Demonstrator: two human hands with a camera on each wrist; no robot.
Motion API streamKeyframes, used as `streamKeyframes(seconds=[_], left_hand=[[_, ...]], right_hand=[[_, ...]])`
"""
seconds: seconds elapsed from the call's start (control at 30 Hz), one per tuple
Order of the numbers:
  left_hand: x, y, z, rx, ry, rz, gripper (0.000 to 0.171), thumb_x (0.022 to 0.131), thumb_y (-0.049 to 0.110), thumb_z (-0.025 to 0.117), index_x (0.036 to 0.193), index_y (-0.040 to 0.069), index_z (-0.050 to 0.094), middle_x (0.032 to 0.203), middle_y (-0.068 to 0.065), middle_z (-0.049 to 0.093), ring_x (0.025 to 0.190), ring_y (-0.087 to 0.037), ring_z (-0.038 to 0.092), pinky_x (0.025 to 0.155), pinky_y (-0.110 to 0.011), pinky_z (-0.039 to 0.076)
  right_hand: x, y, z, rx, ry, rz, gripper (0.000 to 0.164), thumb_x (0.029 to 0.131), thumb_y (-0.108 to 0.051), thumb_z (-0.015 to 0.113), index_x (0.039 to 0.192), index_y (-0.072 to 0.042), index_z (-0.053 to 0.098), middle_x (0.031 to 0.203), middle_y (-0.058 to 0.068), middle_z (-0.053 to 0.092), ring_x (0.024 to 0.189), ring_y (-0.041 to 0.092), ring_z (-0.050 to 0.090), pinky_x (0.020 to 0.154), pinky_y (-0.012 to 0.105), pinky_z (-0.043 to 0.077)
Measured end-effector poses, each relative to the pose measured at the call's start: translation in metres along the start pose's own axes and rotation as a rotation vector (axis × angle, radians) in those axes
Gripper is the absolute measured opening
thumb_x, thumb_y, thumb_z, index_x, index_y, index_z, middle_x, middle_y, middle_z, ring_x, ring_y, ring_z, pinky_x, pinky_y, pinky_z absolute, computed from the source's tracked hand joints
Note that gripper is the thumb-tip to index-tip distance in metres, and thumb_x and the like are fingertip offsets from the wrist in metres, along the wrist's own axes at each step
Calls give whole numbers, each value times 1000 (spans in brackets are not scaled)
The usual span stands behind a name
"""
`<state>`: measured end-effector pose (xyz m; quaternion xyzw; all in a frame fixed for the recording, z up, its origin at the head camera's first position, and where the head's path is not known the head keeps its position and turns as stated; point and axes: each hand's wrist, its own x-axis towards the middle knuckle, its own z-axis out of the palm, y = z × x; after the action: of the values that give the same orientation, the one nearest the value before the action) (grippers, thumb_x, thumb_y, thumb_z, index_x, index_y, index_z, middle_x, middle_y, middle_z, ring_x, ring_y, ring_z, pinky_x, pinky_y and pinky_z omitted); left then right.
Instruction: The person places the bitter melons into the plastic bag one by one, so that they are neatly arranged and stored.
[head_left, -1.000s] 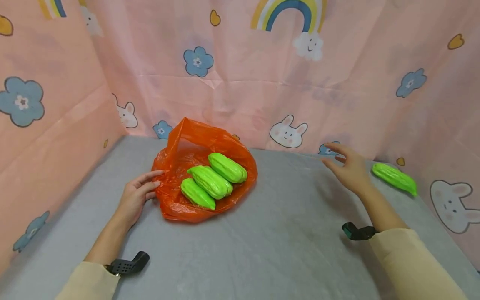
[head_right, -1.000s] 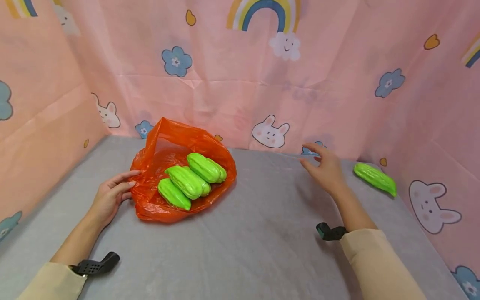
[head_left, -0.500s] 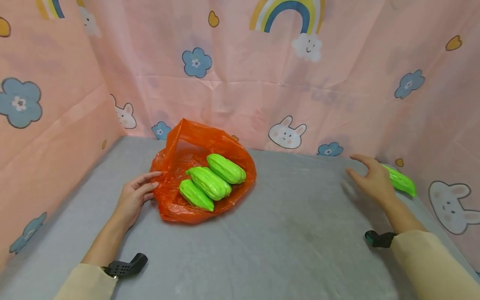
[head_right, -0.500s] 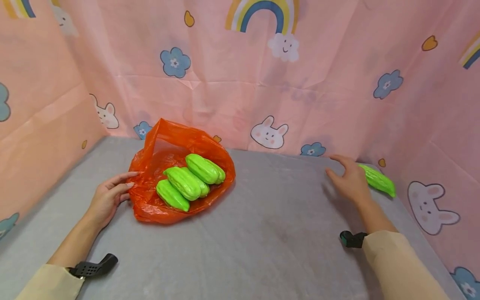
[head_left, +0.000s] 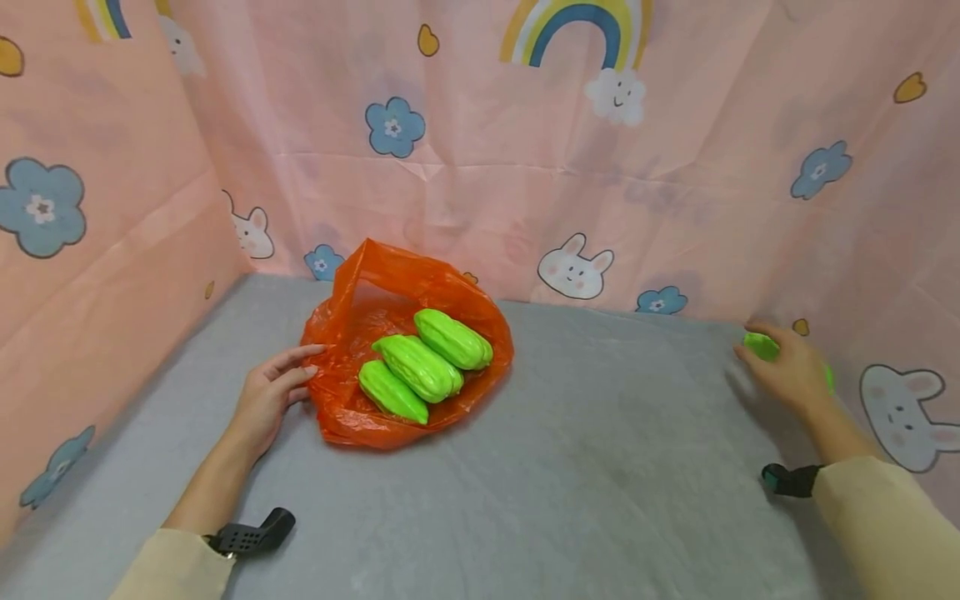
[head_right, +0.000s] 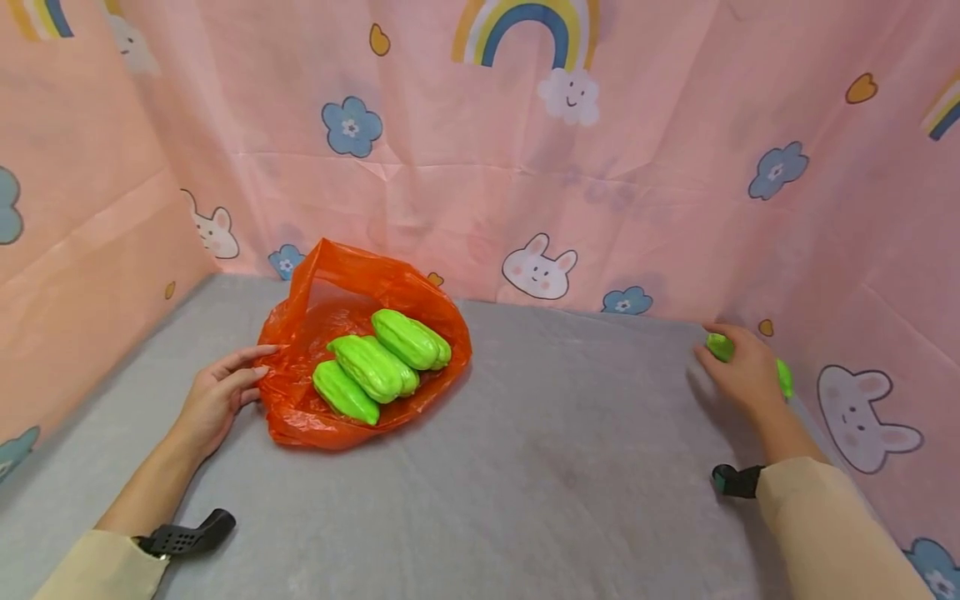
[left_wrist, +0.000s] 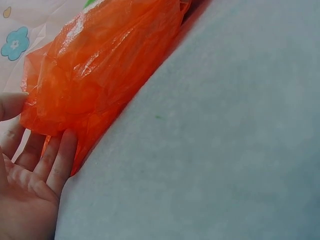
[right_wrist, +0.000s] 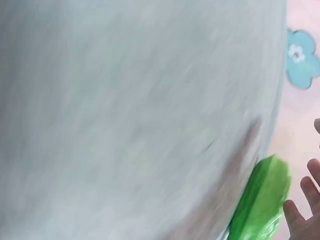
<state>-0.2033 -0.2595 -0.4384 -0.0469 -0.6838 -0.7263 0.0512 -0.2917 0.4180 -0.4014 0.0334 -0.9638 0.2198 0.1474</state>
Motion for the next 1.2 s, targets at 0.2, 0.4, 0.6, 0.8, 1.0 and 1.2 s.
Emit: streamKeyframes(seconds=[0.2, 0.4, 0.6, 0.8, 1.0, 1.2], left_hand=[[0, 1, 2, 3, 5, -5, 22, 102, 15, 57, 120, 20, 71, 112, 14, 66, 89, -2, 65, 75, -18, 57], [-3, 0, -1, 2, 12, 25, 23, 102, 11, 57, 117, 20, 71, 108, 13, 68, 87, -1, 66, 74, -18, 57], [-1, -1, -1, 3, 7, 21, 22, 102, 12, 57, 117, 20, 71, 108, 13, 68, 88, -2, 66, 75, -18, 57], [0, -1, 0, 8, 2, 22, 22, 102, 12, 56, 118, 20, 70, 108, 13, 68, 88, -2, 66, 75, -18, 57], [0, 0, 0, 6, 4, 22, 23, 102, 13, 57, 120, 18, 70, 108, 13, 68, 88, -1, 66, 75, -18, 57], [0, 1, 0, 14, 8, 14, 23, 102, 13, 57, 120, 19, 70, 109, 14, 67, 88, -1, 66, 75, -17, 57]], right_hand=[[-9, 21, -1, -51, 59, 2, 49, 99, -24, 59, 136, 8, 53, 129, 40, 53, 107, 54, 52, 82, 65, 42], [-9, 28, -1, -27, 35, 81, 56, 101, -25, 54, 143, 11, 44, 137, 45, 44, 121, 59, 43, 96, 72, 38], [-10, 41, -8, -82, 34, 95, 69, 98, -26, 58, 151, 10, 32, 141, 47, 38, 125, 65, 36, 102, 75, 30], [-11, 48, -12, -117, -12, 142, 79, 99, -32, 58, 157, 6, 19, 146, 48, 30, 127, 66, 31, 104, 75, 27], [-12, 43, -13, -120, 46, 152, 72, 99, -32, 57, 151, 10, 32, 134, 41, 43, 124, 59, 36, 98, 71, 30], [-15, 41, -16, -187, 13, 143, 74, 100, -49, 53, 148, 6, 40, 133, 41, 40, 117, 57, 36, 85, 68, 33]])
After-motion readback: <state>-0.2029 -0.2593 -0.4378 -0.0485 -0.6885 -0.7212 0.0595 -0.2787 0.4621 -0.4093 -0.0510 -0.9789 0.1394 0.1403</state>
